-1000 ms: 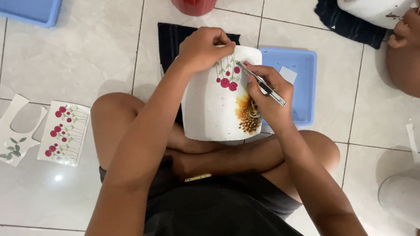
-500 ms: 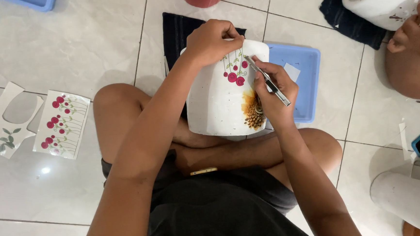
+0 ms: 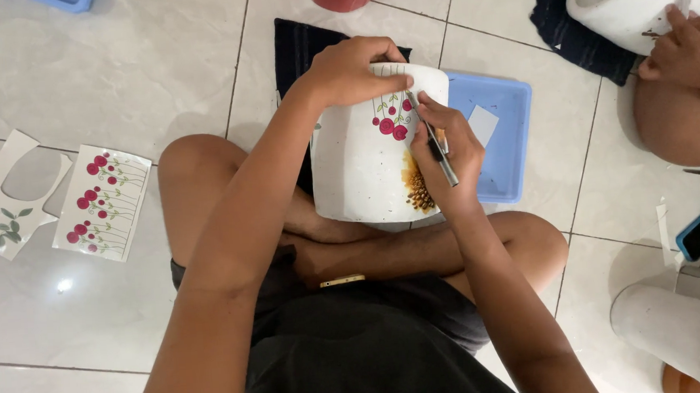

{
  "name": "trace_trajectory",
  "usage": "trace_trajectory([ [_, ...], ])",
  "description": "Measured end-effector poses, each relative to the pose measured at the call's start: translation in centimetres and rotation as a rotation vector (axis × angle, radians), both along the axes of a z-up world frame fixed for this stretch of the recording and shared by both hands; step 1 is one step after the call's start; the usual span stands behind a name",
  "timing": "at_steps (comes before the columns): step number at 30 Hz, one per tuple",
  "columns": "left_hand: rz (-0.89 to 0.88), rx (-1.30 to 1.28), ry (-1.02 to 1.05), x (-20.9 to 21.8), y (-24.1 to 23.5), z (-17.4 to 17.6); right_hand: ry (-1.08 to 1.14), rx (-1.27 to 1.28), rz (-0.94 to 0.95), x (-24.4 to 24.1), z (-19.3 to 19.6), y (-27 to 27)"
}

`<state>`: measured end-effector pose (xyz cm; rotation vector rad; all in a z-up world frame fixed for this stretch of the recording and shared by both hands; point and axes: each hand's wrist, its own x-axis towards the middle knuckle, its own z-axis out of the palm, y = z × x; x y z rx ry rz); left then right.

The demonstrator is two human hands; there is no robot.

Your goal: The person sits cross-legged on the floor and uses a fine-tipped tool to apply or refine a floral design on a white ceramic piece. They hold the ceramic with one hand and carefully trace or add details to the pattern with the other.

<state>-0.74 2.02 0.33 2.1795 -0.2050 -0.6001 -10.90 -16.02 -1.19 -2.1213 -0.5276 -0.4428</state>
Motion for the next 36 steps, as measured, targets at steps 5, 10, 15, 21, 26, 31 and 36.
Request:
trace_trajectory([
  [5, -0.057, 0.005, -0.064, 0.1, 0.3, -1.0, -0.047, -0.007, 0.043, -0.7, -0.2, 0.5],
  [10, -0.032, 0.024, -0.034, 0.0, 0.2, -0.6, -0.055, -0.012, 0.060, -0.8, -0.1, 0.6],
  [15, -0.014, 0.030, -0.017, 0.0, 0.1, -0.6, -0.057, -0.025, 0.060, -0.9, -0.1, 0.4],
  [21, -0.015, 0.035, -0.021, 0.1, 0.1, -0.8, -0.039, -0.018, 0.049, -0.6, -0.6, 0.0],
  [26, -0.001, 0.011, 0.004, -0.1, 0.4, -0.3, 0.065, 0.000, 0.116, 0.5, 0.3, -1.5],
  [31, 0.022, -0.007, 0.080, -0.4, 0.7, 0.9, 0.187, 0.076, 0.221, 2.8, -0.9, -3.9],
  [36, 0.040, -0.011, 0.093, -0.1, 0.6, 0.5, 0.307, 0.122, 0.319, 3.9, -0.7, -4.7],
])
